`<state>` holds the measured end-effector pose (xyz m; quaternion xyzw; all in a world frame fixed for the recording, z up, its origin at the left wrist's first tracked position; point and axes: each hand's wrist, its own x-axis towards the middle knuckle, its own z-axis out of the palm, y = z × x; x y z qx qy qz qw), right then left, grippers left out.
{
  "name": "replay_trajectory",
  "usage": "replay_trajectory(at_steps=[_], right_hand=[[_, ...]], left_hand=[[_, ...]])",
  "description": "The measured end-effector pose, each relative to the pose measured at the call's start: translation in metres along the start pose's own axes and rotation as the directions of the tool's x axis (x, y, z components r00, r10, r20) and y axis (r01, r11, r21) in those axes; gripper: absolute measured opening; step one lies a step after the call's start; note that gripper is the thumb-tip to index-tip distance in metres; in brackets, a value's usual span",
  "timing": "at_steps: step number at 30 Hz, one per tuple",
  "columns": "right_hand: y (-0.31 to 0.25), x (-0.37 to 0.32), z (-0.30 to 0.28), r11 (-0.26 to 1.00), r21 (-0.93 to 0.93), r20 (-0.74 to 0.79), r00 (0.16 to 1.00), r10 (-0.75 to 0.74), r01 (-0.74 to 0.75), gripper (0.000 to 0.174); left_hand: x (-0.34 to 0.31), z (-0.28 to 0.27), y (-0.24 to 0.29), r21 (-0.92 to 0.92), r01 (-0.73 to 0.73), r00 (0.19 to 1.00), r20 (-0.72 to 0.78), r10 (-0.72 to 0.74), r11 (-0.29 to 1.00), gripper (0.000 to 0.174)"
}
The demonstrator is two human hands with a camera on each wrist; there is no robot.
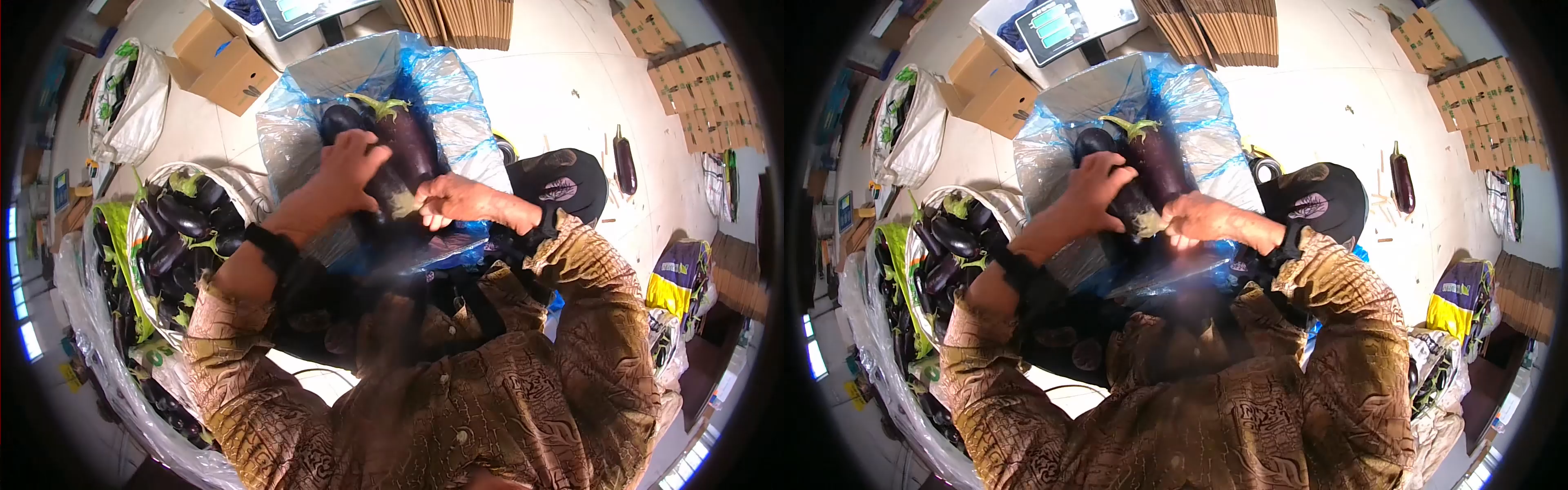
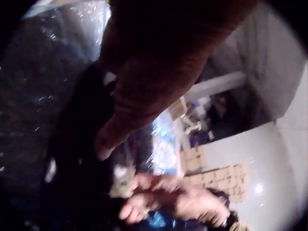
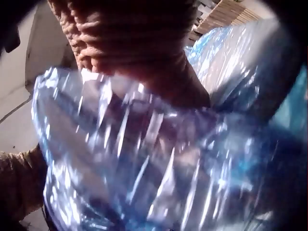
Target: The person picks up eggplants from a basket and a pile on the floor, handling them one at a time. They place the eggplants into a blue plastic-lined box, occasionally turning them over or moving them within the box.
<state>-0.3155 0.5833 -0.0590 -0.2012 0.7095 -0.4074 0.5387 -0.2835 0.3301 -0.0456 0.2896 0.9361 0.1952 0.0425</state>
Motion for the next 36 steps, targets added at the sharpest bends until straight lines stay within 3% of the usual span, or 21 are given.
replay_trajectory(at_steps=[2,3,5,6,7,9,11,14,15,17,18,21,22,23,25,27,29,30,32,35,36], right_hand=[[0.006,0.008,0.01,0.973,-0.22,-0.024,0.997,-0.075,0.068,0.02],[0.0,0.006,0.013,0.973,-0.219,-0.02,0.997,-0.078,0.072,0.02],[-0.017,0.002,0.013,0.992,-0.129,0.011,1.0,0.0,0.001,0.018],[-0.012,0.001,0.009,0.999,0.039,0.038,0.999,-0.037,0.036,0.016],[-0.007,0.001,0.002,0.985,0.159,0.045,0.996,-0.077,0.069,0.014],[-0.012,-0.013,-0.022,0.905,0.407,0.003,0.991,-0.136,0.123,0.017],[-0.056,-0.037,-0.048,0.895,0.429,-0.076,0.992,-0.099,0.122,0.035],[-0.092,-0.055,-0.061,0.792,0.49,-0.154,0.93,-0.334,0.365,0.062],[-0.1,-0.053,-0.059,0.764,0.475,-0.215,0.9,-0.379,0.435,0.067],[-0.095,-0.039,-0.059,0.864,0.309,-0.263,0.909,-0.324,0.398,0.055],[-0.089,-0.032,-0.055,0.906,0.176,-0.247,0.908,-0.339,0.386,0.05],[-0.058,-0.002,-0.033,0.944,-0.108,-0.267,0.906,-0.33,0.312,0.059],[-0.062,-0.002,-0.024,0.96,-0.079,-0.264,0.923,-0.28,0.269,0.065],[-0.067,-0.002,-0.016,0.973,-0.05,-0.26,0.937,-0.232,0.226,0.072],[-0.06,0.013,-0.005,0.953,-0.257,-0.288,0.928,-0.235,0.161,0.086],[-0.063,0.018,0.006,0.946,-0.299,-0.291,0.932,-0.218,0.128,0.096],[-0.083,0.015,0.011,0.941,-0.333,-0.302,0.938,-0.169,0.062,0.093],[-0.073,0.025,0.013,0.941,-0.331,-0.299,0.939,-0.169,0.064,0.093],[-0.042,0.05,0.018,0.756,-0.644,-0.406,0.786,-0.467,0.117,0.088],[-0.059,0.042,0.013,0.661,-0.75,-0.357,0.854,-0.378,-0.021,0.086],[-0.054,0.044,0.014,0.614,-0.79,-0.364,0.799,-0.478,0.007,0.079]], left_hand=[[-0.002,0.0,-0.015,-0.039,0.211,0.977,0.039,-0.21,0.977,0.094],[-0.003,-0.004,-0.011,-0.037,0.215,0.976,0.041,-0.213,0.976,0.094],[-0.006,-0.009,0.0,0.214,0.041,0.988,0.136,-0.071,0.976,0.091],[-0.005,-0.009,0.008,0.161,-0.059,0.991,0.126,0.039,0.985,0.083],[-0.001,-0.009,0.01,0.158,-0.056,0.992,0.125,0.036,0.986,0.083],[0.008,-0.01,0.01,0.01,-0.172,0.984,-0.046,0.172,0.985,0.079],[0.015,-0.023,0.016,-0.049,-0.129,0.983,-0.136,0.121,0.99,0.07],[0.018,-0.053,0.035,-0.392,-0.037,0.93,-0.35,-0.111,0.919,0.059],[0.017,-0.056,0.032,-0.395,-0.039,0.931,-0.347,-0.11,0.918,0.059],[0.015,-0.065,0.017,-0.822,0.228,0.888,-0.043,-0.457,0.521,0.061],[0.012,-0.059,0.009,-0.894,0.28,0.857,0.068,-0.51,0.351,0.067],[0.003,-0.029,0.0,-0.888,0.378,0.827,0.195,-0.527,0.264,0.062],[0.001,-0.021,0.006,-0.835,0.404,0.797,0.121,-0.592,0.374,0.063],[0.001,-0.013,0.003,-0.831,0.406,0.802,0.126,-0.584,0.379,0.063],[0.001,-0.003,-0.004,-0.689,0.561,0.719,0.132,-0.682,0.459,0.072],[0.005,-0.007,-0.001,-0.631,0.627,0.661,0.119,-0.741,0.457,0.08],[0.014,-0.022,0.011,-0.655,0.702,0.531,0.219,-0.819,0.28,0.09],[0.014,-0.019,0.008,-0.653,0.705,0.527,0.221,-0.821,0.277,0.09],[0.018,-0.009,-0.003,-0.716,0.627,0.582,0.168,-0.795,0.307,0.096],[0.023,0.006,-0.018,-0.669,0.692,0.545,0.238,-0.804,0.272,0.089],[0.022,0.009,-0.015,-0.562,0.709,0.611,0.186,-0.769,0.427,0.079]])
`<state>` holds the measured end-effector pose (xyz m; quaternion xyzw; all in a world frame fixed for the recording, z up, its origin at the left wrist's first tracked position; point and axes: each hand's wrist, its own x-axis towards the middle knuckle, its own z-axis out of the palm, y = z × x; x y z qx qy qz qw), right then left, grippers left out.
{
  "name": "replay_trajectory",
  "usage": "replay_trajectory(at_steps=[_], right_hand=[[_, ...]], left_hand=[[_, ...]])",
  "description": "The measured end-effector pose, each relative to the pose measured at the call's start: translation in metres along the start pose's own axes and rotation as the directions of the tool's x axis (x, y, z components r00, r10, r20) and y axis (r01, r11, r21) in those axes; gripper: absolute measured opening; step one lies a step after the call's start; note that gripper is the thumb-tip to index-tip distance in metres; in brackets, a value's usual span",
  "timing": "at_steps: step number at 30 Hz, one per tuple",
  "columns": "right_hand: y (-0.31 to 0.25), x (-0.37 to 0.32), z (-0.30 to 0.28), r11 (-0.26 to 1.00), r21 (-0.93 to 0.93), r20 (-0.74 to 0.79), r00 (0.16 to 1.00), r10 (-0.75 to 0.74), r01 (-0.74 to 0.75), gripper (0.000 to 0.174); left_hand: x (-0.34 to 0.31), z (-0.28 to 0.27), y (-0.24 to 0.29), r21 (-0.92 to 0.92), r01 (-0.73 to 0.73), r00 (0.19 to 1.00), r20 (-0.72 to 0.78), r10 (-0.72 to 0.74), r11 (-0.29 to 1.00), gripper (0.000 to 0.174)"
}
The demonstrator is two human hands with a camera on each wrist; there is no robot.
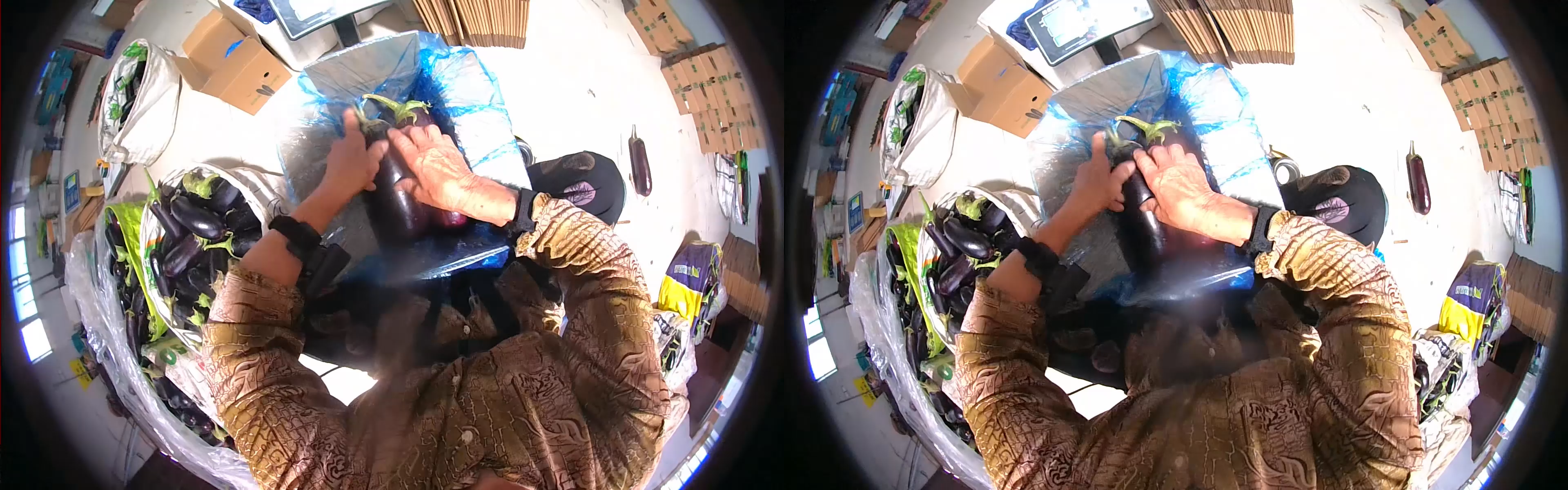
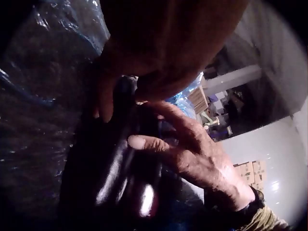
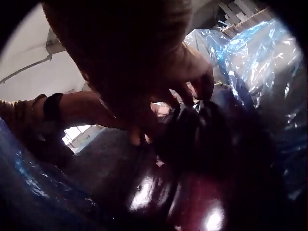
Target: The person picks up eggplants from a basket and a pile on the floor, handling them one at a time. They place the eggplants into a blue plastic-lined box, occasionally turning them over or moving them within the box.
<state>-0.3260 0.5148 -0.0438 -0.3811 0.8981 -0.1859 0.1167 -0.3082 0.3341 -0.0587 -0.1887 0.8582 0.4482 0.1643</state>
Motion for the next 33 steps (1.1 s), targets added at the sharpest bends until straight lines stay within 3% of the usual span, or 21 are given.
replay_trajectory(at_steps=[1,3,4,7,8,9,11,12,14,15,17,19,24,27,33], right_hand=[[0.004,0.001,0.005,1.0,-0.004,-0.003,1.0,-0.004,0.004,0.079],[0.011,0.002,0.016,0.991,-0.095,0.012,0.995,-0.096,0.097,0.074],[0.013,0.002,0.019,0.984,-0.125,-0.044,0.99,-0.137,0.13,0.067],[0.014,0.001,0.021,0.969,-0.19,-0.042,0.985,-0.169,0.158,0.067],[0.016,0.001,0.018,0.973,-0.171,0.011,0.988,-0.157,0.156,0.066],[0.019,0.002,0.014,0.981,-0.121,0.058,0.988,-0.143,0.15,0.067],[0.009,0.0,-0.019,0.999,0.006,0.153,0.987,-0.051,0.05,0.064],[0.014,-0.002,-0.028,0.997,0.05,0.126,0.99,-0.061,0.056,0.061],[0.034,-0.002,-0.048,0.98,0.18,0.093,0.99,-0.104,0.086,0.053],[0.039,-0.005,-0.065,0.967,0.243,0.072,0.993,-0.093,0.073,0.049],[0.047,-0.011,-0.112,0.857,0.491,0.131,0.986,0.103,-0.155,0.044],[0.049,-0.012,-0.133,0.764,0.578,0.163,0.957,0.238,-0.289,0.041],[0.065,-0.011,-0.13,0.696,0.658,0.093,0.948,0.304,-0.288,0.039],[0.061,-0.013,-0.135,0.666,0.663,0.169,0.935,0.312,-0.342,0.037],[0.055,-0.015,-0.141,0.807,0.585,0.048,0.997,0.062,-0.079,0.034]], left_hand=[[0.004,0.0,-0.003,-0.002,-0.003,1.0,-0.005,0.003,1.0,0.079],[0.01,0.0,-0.009,0.109,-0.136,0.982,0.142,0.12,0.985,0.068],[0.01,0.002,-0.012,0.103,-0.186,0.979,0.104,0.175,0.977,0.059],[0.009,-0.004,-0.002,0.127,-0.146,0.977,0.175,0.123,0.981,0.055],[0.022,-0.001,-0.017,0.365,-0.272,0.961,0.148,0.233,0.89,0.052],[0.017,-0.005,-0.015,0.382,-0.281,0.959,0.14,0.245,0.881,0.058],[0.011,-0.005,-0.027,0.543,-0.482,0.803,-0.041,0.595,0.688,0.051],[-0.002,-0.014,-0.014,0.55,-0.48,0.797,-0.052,0.602,0.684,0.051],[-0.04,-0.04,0.027,0.235,-0.37,0.928,0.045,0.37,0.899,0.047],[-0.054,-0.045,0.026,0.236,-0.373,0.926,0.041,0.375,0.897,0.047],[-0.071,-0.056,0.017,0.094,-0.435,0.898,0.112,0.425,0.895,0.043],[-0.076,-0.063,0.02,0.071,-0.44,0.896,0.104,0.432,0.895,0.043],[-0.074,-0.077,0.032,0.051,-0.45,0.893,0.045,0.448,0.891,0.041],[-0.074,-0.082,0.04,0.013,-0.328,0.944,0.042,0.328,0.944,0.039],[-0.061,-0.085,0.029,-0.165,-0.213,0.975,0.024,0.22,0.963,0.038]])
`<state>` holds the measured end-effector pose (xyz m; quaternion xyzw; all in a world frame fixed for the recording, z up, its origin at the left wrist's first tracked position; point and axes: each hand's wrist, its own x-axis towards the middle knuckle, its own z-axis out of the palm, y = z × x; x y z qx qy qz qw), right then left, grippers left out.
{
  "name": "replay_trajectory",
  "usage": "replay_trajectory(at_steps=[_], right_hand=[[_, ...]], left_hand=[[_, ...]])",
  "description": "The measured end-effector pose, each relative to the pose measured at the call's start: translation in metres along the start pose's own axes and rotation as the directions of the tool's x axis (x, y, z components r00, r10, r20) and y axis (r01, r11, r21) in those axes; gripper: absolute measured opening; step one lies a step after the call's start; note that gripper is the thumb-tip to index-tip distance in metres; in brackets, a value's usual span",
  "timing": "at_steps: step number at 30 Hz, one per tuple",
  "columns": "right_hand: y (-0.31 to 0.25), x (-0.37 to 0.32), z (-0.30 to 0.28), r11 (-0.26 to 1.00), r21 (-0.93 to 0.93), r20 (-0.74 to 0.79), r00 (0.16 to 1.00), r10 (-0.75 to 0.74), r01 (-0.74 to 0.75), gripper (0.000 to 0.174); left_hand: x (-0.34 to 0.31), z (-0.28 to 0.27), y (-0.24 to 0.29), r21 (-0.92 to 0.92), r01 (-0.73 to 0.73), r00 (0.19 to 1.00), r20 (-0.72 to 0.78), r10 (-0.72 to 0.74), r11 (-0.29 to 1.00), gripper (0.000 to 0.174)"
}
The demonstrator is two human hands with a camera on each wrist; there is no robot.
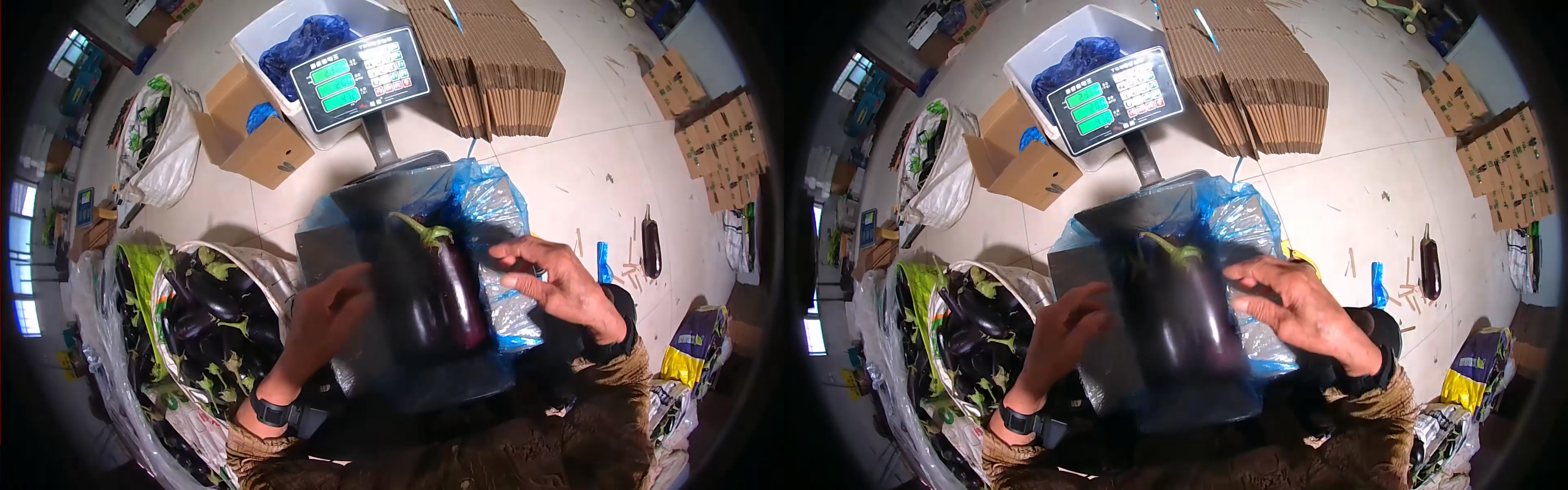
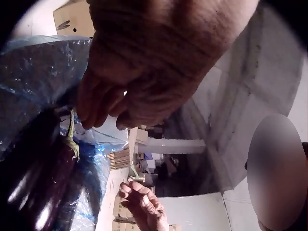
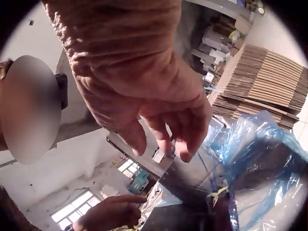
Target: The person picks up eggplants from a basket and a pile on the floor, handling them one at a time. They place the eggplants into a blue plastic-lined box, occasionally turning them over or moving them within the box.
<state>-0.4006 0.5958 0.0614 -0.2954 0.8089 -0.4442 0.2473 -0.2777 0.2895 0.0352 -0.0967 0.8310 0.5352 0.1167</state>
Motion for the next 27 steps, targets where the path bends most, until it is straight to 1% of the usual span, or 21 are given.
replay_trajectory(at_steps=[2,3,5,6,8,12,14,16,17,18,19,20,21,22,23,24,25,26,27], right_hand=[[-0.003,0.001,0.0,1.0,-0.013,0.013,1.0,-0.023,0.023,0.035],[-0.003,0.001,0.001,1.0,-0.01,0.016,1.0,-0.023,0.023,0.035],[-0.002,0.003,0.002,0.996,-0.06,0.01,0.998,-0.063,0.063,0.037],[-0.003,0.003,0.002,0.996,-0.059,0.015,0.998,-0.065,0.066,0.037],[-0.006,0.004,0.002,0.995,-0.086,0.074,0.996,-0.044,0.05,0.038],[-0.01,0.007,0.004,0.991,-0.1,0.103,0.991,-0.08,0.091,0.039],[-0.011,0.008,0.004,0.992,-0.099,0.105,0.992,-0.069,0.08,0.039],[-0.013,0.01,0.003,0.994,-0.094,0.108,0.993,-0.051,0.061,0.039],[-0.013,0.011,0.003,0.99,-0.128,0.09,0.995,-0.046,0.057,0.038],[-0.013,0.01,0.004,0.986,-0.157,0.079,0.996,-0.034,0.046,0.038],[-0.01,0.011,0.005,0.984,-0.163,0.065,0.996,-0.063,0.073,0.036],[-0.012,0.012,0.006,0.983,-0.177,0.051,0.998,-0.035,0.044,0.036],[-0.01,0.013,0.008,0.986,-0.164,0.048,0.998,-0.028,0.035,0.036],[-0.009,0.015,0.009,0.987,-0.158,0.04,0.999,-0.026,0.033,0.036],[-0.009,0.016,0.012,0.981,-0.186,0.037,0.999,-0.039,0.045,0.036],[-0.006,0.018,0.013,0.974,-0.218,0.065,0.997,-0.04,0.053,0.035],[-0.002,0.02,0.016,0.974,-0.216,0.082,0.995,-0.05,0.067,0.035],[0.002,0.022,0.02,0.973,-0.215,0.098,0.993,-0.063,0.083,0.035],[0.006,0.023,0.026,0.972,-0.218,0.101,0.993,-0.063,0.084,0.035]], left_hand=[[0.003,-0.002,-0.002,-0.111,0.047,0.996,-0.074,-0.056,0.993,0.036],[0.006,-0.003,-0.004,-0.111,0.051,0.995,-0.076,-0.06,0.993,0.036],[0.011,-0.004,-0.009,-0.181,0.044,0.978,-0.192,-0.079,0.983,0.033],[0.012,-0.006,-0.009,-0.182,0.046,0.977,-0.196,-0.082,0.982,0.033],[0.016,-0.011,-0.007,-0.166,0.021,0.963,-0.261,-0.064,0.986,0.031],[0.019,-0.014,-0.007,-0.184,0.006,0.956,-0.288,-0.06,0.983,0.029],[0.02,-0.015,-0.007,-0.243,0.022,0.946,-0.31,-0.099,0.97,0.029],[0.021,-0.016,-0.009,-0.239,0.034,0.944,-0.312,-0.11,0.97,0.029],[0.02,-0.015,-0.01,-0.236,0.051,0.943,-0.308,-0.125,0.97,0.029],[0.019,-0.015,-0.006,-0.271,0.047,0.943,-0.304,-0.132,0.961,0.029],[0.02,-0.016,-0.005,-0.258,0.037,0.945,-0.304,-0.118,0.965,0.029],[0.02,-0.016,-0.004,-0.245,0.028,0.948,-0.302,-0.103,0.969,0.028],[0.02,-0.015,-0.002,-0.183,0.03,0.956,-0.283,-0.082,0.983,0.029],[0.022,-0.013,-0.007,-0.192,0.047,0.956,-0.276,-0.099,0.98,0.029],[0.025,-0.009,-0.015,-0.071,-0.046,0.97,-0.243,0.028,0.996,0.03],[0.026,-0.005,-0.019,0.047,-0.149,0.968,-0.198,0.155,0.988,0.031],[0.026,-0.003,-0.009,0.185,-0.109,0.985,-0.114,0.131,0.977,0.034],[0.029,0.005,-0.013,0.181,-0.105,0.985,-0.118,0.128,0.978,0.034],[0.033,0.016,-0.025,0.355,-0.266,0.948,-0.072,0.31,0.896,0.035]])
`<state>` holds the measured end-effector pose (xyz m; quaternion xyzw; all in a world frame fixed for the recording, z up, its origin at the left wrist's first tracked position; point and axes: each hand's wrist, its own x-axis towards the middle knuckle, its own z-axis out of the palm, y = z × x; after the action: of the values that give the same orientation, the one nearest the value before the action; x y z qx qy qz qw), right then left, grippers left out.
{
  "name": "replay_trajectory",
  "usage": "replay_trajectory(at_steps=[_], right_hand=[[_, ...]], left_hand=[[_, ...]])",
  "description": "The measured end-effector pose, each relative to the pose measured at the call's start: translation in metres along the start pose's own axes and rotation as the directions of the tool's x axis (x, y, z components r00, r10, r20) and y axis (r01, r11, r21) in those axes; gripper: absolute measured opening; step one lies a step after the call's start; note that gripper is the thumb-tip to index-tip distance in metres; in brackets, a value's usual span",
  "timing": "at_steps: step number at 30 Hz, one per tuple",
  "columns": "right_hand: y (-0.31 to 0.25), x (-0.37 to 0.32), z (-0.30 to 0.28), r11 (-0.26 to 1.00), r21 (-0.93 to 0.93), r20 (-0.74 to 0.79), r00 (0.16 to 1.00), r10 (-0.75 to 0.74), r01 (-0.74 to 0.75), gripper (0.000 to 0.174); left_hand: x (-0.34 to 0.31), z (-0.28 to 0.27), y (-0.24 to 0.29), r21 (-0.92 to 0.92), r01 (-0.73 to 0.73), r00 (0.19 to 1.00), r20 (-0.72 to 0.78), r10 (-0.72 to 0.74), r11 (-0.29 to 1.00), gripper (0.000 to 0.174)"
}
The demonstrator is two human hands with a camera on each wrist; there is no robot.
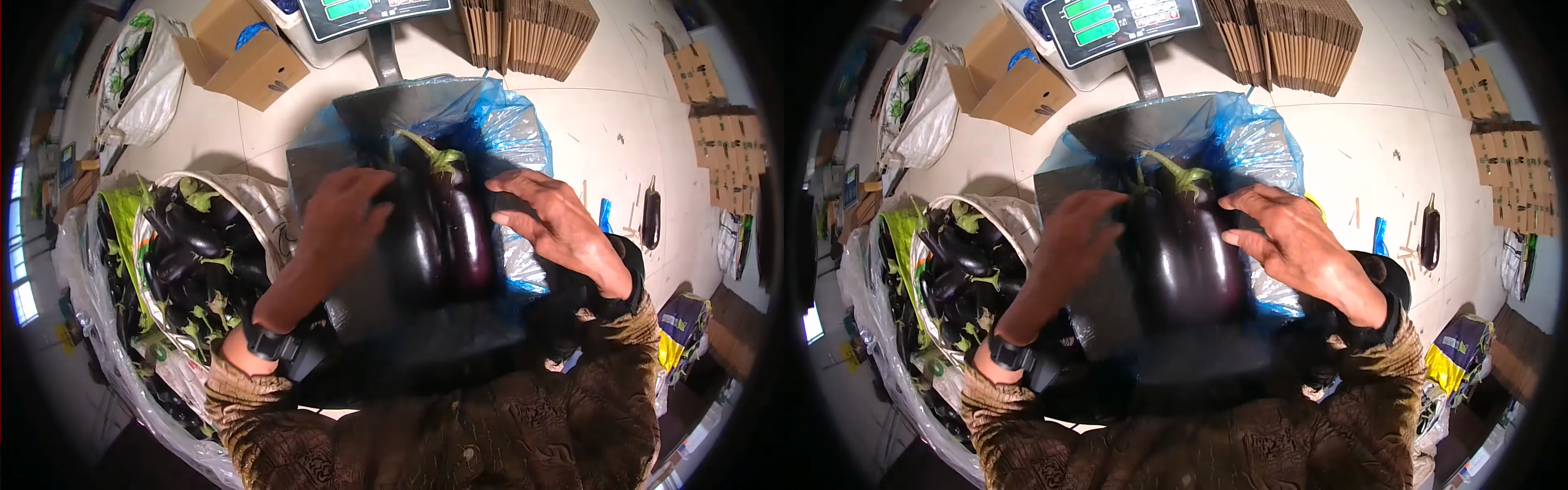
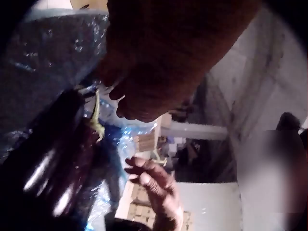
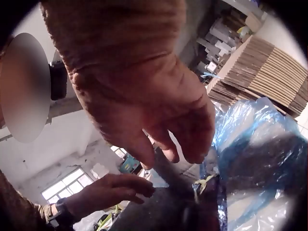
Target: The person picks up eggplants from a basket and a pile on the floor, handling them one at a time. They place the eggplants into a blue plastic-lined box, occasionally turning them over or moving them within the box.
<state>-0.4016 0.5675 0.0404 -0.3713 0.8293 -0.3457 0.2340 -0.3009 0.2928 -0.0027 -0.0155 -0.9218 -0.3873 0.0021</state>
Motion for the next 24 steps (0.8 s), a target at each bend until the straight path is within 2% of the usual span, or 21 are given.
replay_trajectory(at_steps=[1,2,4,5,7,9,10,11,12,13,15,16,21,23,24], right_hand=[[0.002,0.003,0.007,0.998,-0.059,0.028,1.0,-0.007,0.009,0.036],[0.003,0.006,0.014,0.993,-0.12,0.056,0.998,-0.013,0.02,0.037],[0.002,0.013,0.025,0.98,-0.189,0.095,0.994,-0.046,0.063,0.038],[0.003,0.017,0.031,0.962,-0.251,0.133,0.988,-0.073,0.105,0.039],[0.021,0.028,0.05,0.951,-0.273,0.114,0.987,-0.115,0.142,0.038],[0.033,0.042,0.067,0.872,-0.427,0.122,0.971,-0.205,0.238,0.039],[0.038,0.045,0.075,0.87,-0.43,0.122,0.97,-0.209,0.242,0.039],[0.042,0.048,0.082,0.814,-0.535,0.167,0.973,-0.16,0.226,0.039],[0.043,0.05,0.086,0.744,-0.632,0.205,0.973,-0.106,0.215,0.039],[0.044,0.051,0.087,0.743,-0.632,0.209,0.972,-0.111,0.221,0.039],[0.049,0.049,0.088,0.64,-0.719,0.229,0.962,-0.15,0.271,0.04],[0.055,0.05,0.089,0.662,-0.69,0.201,0.957,-0.211,0.291,0.039],[0.055,0.047,0.09,0.684,-0.686,0.219,0.967,-0.129,0.247,0.039],[0.056,0.047,0.091,0.706,-0.665,0.194,0.969,-0.152,0.244,0.039],[0.052,0.044,0.088,0.735,-0.632,0.161,0.969,-0.186,0.246,0.038]], left_hand=[[-0.002,0.015,-0.006,0.162,-0.189,0.982,0.008,0.19,0.969,0.037],[-0.003,0.03,-0.007,0.16,-0.189,0.982,0.003,0.191,0.969,0.037],[-0.006,0.057,-0.008,0.24,-0.299,0.952,0.148,0.27,0.924,0.039],[-0.008,0.067,-0.01,0.241,-0.298,0.952,0.144,0.27,0.923,0.039],[-0.012,0.081,-0.014,0.328,-0.423,0.899,0.271,0.345,0.844,0.043],[-0.013,0.087,-0.02,0.355,-0.466,0.881,0.267,0.39,0.811,0.041],[-0.011,0.086,-0.02,0.379,-0.505,0.862,0.269,0.43,0.776,0.039],[-0.01,0.086,-0.019,0.382,-0.504,0.863,0.266,0.43,0.775,0.039],[-0.007,0.084,-0.018,0.371,-0.489,0.864,0.332,0.379,0.789,0.036],[-0.006,0.083,-0.017,0.362,-0.471,0.859,0.395,0.325,0.805,0.033],[-0.005,0.077,-0.021,0.398,-0.477,0.863,0.38,0.333,0.784,0.031],[-0.006,0.075,-0.022,0.43,-0.489,0.862,0.369,0.347,0.759,0.029],[-0.007,0.08,-0.032,0.445,-0.507,0.859,0.33,0.391,0.738,0.028],[-0.005,0.078,-0.035,0.4,-0.523,0.852,0.284,0.44,0.753,0.027],[-0.006,0.078,-0.035,0.39,-0.506,0.86,0.3,0.413,0.769,0.028]])
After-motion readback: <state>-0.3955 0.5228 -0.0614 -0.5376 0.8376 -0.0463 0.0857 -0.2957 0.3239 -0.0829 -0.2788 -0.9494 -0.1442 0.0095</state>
